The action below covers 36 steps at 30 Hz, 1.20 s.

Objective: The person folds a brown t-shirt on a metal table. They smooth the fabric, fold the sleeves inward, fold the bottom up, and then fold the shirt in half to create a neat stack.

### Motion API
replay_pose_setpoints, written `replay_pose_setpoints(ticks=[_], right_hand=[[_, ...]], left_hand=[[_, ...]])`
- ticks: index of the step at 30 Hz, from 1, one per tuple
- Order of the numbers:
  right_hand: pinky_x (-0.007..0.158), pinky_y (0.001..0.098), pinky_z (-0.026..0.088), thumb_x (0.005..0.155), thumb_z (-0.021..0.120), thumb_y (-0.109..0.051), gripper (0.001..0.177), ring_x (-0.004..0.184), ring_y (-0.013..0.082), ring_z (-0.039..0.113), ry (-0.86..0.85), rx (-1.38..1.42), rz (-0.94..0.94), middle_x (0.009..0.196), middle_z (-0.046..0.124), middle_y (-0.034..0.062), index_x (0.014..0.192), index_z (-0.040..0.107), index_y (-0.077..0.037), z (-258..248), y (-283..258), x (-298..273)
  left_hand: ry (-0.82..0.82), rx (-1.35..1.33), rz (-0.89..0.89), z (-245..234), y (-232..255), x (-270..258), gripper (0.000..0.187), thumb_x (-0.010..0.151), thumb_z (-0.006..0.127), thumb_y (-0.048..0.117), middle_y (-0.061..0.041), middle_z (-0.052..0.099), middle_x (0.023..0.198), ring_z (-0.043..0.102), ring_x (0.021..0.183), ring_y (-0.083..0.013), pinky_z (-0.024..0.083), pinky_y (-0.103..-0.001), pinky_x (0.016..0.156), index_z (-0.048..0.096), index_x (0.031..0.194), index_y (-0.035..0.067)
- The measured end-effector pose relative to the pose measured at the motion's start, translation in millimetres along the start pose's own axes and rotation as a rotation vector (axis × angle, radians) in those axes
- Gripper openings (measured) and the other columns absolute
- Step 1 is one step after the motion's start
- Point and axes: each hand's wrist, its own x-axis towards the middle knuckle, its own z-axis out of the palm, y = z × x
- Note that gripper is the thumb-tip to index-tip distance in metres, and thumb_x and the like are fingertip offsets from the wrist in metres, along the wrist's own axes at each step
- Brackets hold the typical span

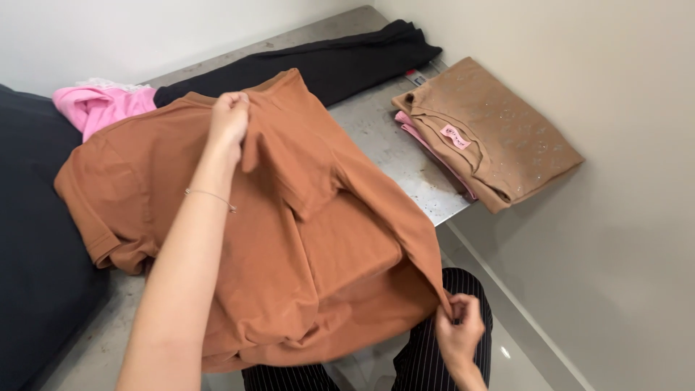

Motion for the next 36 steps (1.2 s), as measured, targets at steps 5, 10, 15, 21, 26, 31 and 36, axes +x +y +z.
replay_pose_setpoints(ticks=[5, 10, 15, 21, 26, 31, 36], right_hand=[[0.071, 0.0326, 0.044, 0.087, 0.069, 0.01, 0.017, 0.079, 0.0224, 0.055, 0.003, -0.06, -0.361, 0.087, 0.057, 0.0074, 0.089, 0.062, -0.006, -27.9, -22.7, 19.4], [0.062, 0.0375, 0.066, 0.087, 0.076, -0.006, 0.027, 0.074, 0.0204, 0.073, -0.67, -0.355, 0.027, 0.1, 0.069, 0.0001, 0.101, 0.055, -0.016, -14.1, -14.1, -0.5], [0.07, 0.0336, 0.049, 0.092, 0.069, -0.005, 0.019, 0.075, 0.0154, 0.063, -0.738, -0.001, 0.379, 0.089, 0.066, 0.0018, 0.102, 0.056, -0.014, 27.4, 7.4, -20.4], [0.116, 0.0539, 0.052, 0.099, 0.053, -0.014, 0.042, 0.134, 0.0406, 0.062, -0.349, 0.703, 1.296, 0.144, 0.065, 0.0254, 0.138, 0.058, 0.001, 62.2, 4.2, -2.0], [0.107, 0.0582, 0.052, 0.093, 0.067, -0.057, 0.074, 0.138, 0.0479, 0.058, -0.22, 0.817, 1.792, 0.159, 0.048, 0.0344, 0.145, 0.047, -0.008, 83.5, -21.8, 15.0], [0.09, 0.0394, 0.059, 0.095, 0.078, -0.039, 0.036, 0.098, 0.0226, 0.069, -0.234, 1.084, 1.828, 0.109, 0.071, 0.0048, 0.112, 0.067, -0.009, 120.8, 63.8, -18.6], [0.078, 0.0267, 0.062, 0.097, 0.074, -0.003, 0.012, 0.081, 0.0123, 0.06, -0.041, 1.063, 1.905, 0.095, 0.063, 0.0052, 0.106, 0.067, -0.007, 115.0, 151.8, -49.7]], left_hand=[[-0.176, 0.5, 0.058, -12.4, -7.0, 14.7, 0.014, 0.094, 0.038, 0.015, 0.005, 0.038, 0.074, 0.031, 0.064, -0.0108, 0.032, -0.031, 0.058, 0.044, 0.084, 0.022], [-0.094, 0.978, -0.058, 0.6, 8.3, -19.9, 0.035, 0.104, 0.039, 0.027, -0.017, 0.069, 0.139, 0.063, 0.13, -0.0448, 0.049, -0.056, 0.106, 0.063, 0.129, 0.02], [-0.205, 0.691, 0.128, 32.5, 44.4, -49.8, 0.059, 0.104, 0.045, 0.065, -0.006, 0.075, 0.128, 0.066, 0.125, -0.0336, 0.049, -0.05, 0.099, 0.069, 0.126, 0.016], [-0.137, 0.94, 0.175, 87.0, 21.0, -6.4, 0.089, 0.102, 0.044, 0.077, -0.025, 0.051, 0.155, 0.044, 0.143, -0.05, 0.034, -0.066, 0.114, 0.056, 0.149, 0.002], [-0.016, 1.134, 0.175, 111.3, 2.1, 26.6, 0.091, 0.1, 0.053, 0.078, -0.026, 0.063, 0.143, 0.053, 0.134, -0.0484, 0.04, -0.061, 0.106, 0.061, 0.144, -0.001], [-0.022, 1.15, 0.092, 110.5, 11.6, 45.6, 0.054, 0.095, 0.068, 0.056, -0.018, 0.073, 0.132, 0.062, 0.129, -0.0438, 0.041, -0.059, 0.103, 0.066, 0.13, 0.016], [-0.144, 1.039, 0.169, 104.8, 25.0, 45.7, 0.032, 0.101, 0.069, 0.061, -0.01, 0.073, 0.13, 0.049, 0.139, -0.0444, 0.03, -0.067, 0.111, 0.071, 0.113, 0.031]])
